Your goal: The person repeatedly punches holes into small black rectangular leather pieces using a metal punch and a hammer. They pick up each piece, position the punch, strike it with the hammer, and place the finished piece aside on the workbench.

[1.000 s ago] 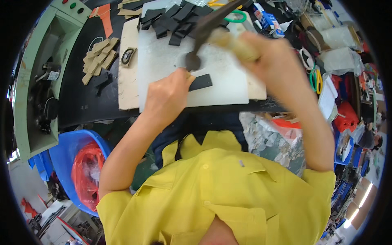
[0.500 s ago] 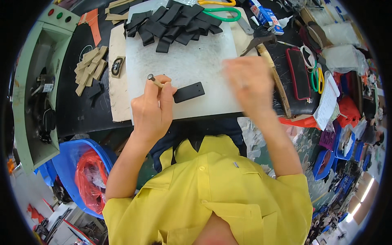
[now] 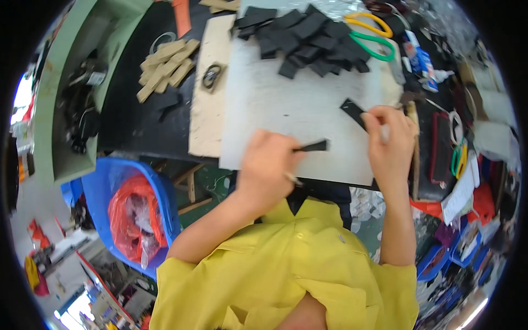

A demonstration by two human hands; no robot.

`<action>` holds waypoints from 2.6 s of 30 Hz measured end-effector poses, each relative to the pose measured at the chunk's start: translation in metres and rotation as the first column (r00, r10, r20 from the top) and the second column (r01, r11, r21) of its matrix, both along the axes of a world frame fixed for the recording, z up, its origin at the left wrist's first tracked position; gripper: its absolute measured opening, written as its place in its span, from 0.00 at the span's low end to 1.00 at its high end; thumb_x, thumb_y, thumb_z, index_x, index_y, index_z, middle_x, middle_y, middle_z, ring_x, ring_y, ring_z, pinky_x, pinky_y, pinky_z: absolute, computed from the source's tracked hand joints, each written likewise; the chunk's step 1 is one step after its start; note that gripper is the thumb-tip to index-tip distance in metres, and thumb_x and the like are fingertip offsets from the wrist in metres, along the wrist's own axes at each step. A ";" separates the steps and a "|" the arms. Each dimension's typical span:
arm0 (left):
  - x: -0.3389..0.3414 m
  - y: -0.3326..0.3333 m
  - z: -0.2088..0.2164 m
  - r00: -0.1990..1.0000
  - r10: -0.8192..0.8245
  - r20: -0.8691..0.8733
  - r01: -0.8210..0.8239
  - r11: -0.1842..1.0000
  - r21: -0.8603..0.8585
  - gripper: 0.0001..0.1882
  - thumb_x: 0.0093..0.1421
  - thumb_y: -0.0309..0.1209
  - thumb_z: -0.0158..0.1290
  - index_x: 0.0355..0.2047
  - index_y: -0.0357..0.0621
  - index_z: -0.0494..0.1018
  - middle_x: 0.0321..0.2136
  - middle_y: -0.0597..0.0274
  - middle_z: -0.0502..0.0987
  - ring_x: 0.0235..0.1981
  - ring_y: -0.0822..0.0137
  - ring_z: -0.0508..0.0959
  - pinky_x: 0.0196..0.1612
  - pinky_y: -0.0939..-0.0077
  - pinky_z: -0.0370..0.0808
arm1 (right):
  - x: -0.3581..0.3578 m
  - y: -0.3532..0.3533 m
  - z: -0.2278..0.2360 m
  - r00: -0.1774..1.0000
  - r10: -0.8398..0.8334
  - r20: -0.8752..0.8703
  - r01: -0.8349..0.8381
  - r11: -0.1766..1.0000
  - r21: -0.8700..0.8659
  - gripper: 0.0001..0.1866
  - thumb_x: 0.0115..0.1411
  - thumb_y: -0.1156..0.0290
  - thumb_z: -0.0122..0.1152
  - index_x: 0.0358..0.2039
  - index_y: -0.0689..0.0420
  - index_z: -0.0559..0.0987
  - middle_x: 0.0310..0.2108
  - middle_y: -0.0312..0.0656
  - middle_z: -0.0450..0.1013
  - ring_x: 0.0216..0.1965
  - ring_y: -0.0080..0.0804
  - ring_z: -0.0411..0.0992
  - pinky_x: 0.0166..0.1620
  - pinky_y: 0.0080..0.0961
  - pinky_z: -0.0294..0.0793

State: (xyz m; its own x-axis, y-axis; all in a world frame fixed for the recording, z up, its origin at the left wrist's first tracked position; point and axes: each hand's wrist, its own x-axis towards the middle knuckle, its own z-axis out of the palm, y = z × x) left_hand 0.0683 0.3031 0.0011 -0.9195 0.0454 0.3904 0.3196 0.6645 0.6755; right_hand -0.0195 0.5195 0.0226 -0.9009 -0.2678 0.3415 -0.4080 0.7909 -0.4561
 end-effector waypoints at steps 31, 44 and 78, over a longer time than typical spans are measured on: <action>-0.101 -0.063 0.039 0.987 0.126 0.097 -0.115 0.986 -0.117 0.10 0.52 0.32 0.67 0.32 0.41 0.81 0.22 0.56 0.79 0.22 0.59 0.77 0.27 0.71 0.72 | 0.001 -0.034 -0.002 0.805 0.586 -0.095 -0.582 0.810 0.072 0.16 0.44 0.73 0.65 0.37 0.55 0.80 0.30 0.37 0.73 0.31 0.34 0.70 0.33 0.30 0.69; -0.031 -0.039 0.006 0.991 -0.067 0.112 0.075 0.995 -0.064 0.32 0.45 0.33 0.73 0.49 0.43 0.71 0.43 0.63 0.83 0.12 0.79 0.54 0.17 0.84 0.56 | 0.019 0.014 0.029 0.794 0.295 0.532 0.101 0.799 -0.593 0.08 0.59 0.77 0.66 0.39 0.64 0.81 0.29 0.33 0.78 0.30 0.18 0.73 0.35 0.18 0.74; -0.031 -0.036 0.005 0.968 -0.232 0.096 0.242 0.964 -0.111 0.13 0.47 0.23 0.68 0.36 0.46 0.83 0.39 0.60 0.81 0.12 0.75 0.66 0.17 0.79 0.65 | 0.011 -0.014 -0.011 0.884 0.450 0.128 -0.413 0.879 -0.237 0.14 0.43 0.75 0.74 0.32 0.56 0.79 0.37 0.37 0.75 0.37 0.38 0.72 0.38 0.30 0.75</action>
State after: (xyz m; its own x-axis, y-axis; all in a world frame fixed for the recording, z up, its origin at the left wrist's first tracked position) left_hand 0.0375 0.2669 0.0059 -0.9051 0.3080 0.2932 0.4252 0.6543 0.6253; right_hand -0.0089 0.5055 0.0118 -0.7605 -0.5871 0.2776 -0.5876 0.4400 -0.6791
